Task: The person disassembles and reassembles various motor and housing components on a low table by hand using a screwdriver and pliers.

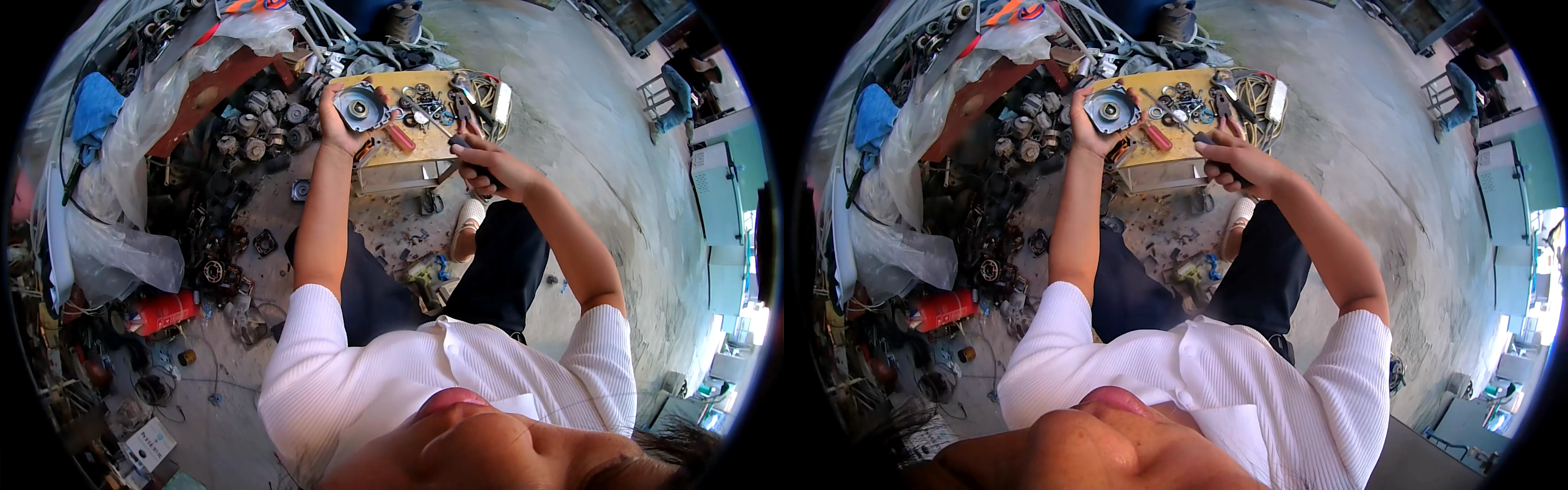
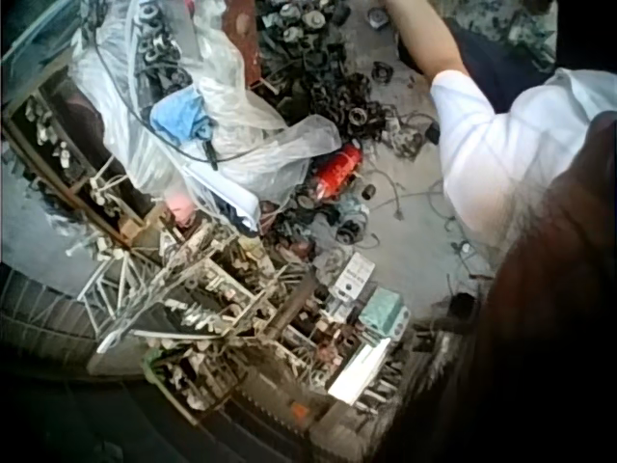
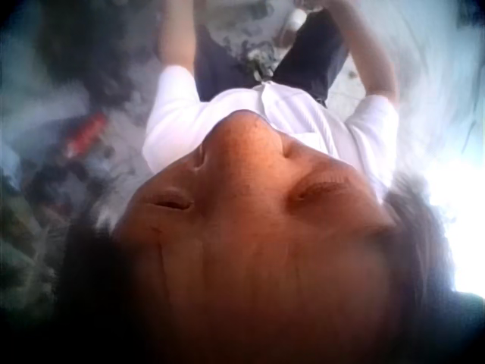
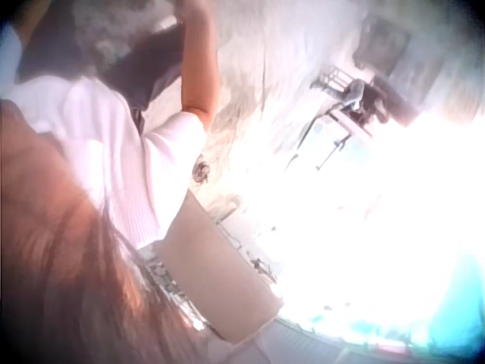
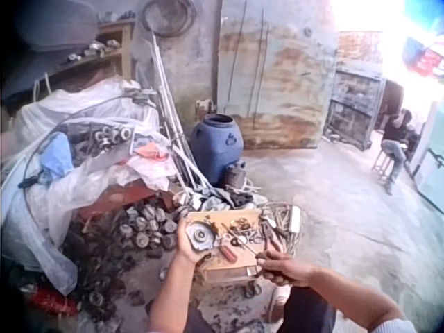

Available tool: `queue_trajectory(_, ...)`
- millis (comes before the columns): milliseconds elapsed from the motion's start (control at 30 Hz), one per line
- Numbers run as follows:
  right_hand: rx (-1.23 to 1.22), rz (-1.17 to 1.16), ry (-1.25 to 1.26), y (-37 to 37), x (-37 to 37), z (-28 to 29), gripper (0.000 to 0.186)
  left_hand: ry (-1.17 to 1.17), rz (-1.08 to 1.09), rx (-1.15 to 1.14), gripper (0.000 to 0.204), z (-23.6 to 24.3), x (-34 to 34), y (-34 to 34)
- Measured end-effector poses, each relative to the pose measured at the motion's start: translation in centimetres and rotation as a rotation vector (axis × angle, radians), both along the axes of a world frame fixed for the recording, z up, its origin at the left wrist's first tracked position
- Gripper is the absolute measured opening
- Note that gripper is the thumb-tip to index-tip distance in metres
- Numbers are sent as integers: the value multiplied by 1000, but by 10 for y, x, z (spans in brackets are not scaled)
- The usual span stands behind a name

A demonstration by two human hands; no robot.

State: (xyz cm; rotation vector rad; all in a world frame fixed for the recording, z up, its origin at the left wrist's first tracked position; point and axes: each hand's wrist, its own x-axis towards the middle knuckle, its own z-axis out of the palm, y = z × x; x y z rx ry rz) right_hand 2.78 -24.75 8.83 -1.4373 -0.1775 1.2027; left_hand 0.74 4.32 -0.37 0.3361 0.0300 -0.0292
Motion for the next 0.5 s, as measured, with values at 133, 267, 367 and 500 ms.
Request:
queue_trajectory(133, -115, 10, -504, 0, -9, 2, 29, -143, -57, -56, 58, 12, -16, -1)
queue_trajectory(267, -195, 102, -916, 8, -21, 4, 32, -129, -30, -19, 62, 20, -27, -1)
queue_trajectory(367, -209, 130, -1094, 16, -31, 7, 29, -143, -1, 17, 62, 18, -28, 2)
queue_trajectory(500, -210, 123, -1131, 22, -33, 7, 28, -143, 28, 88, 64, 19, -29, 0)
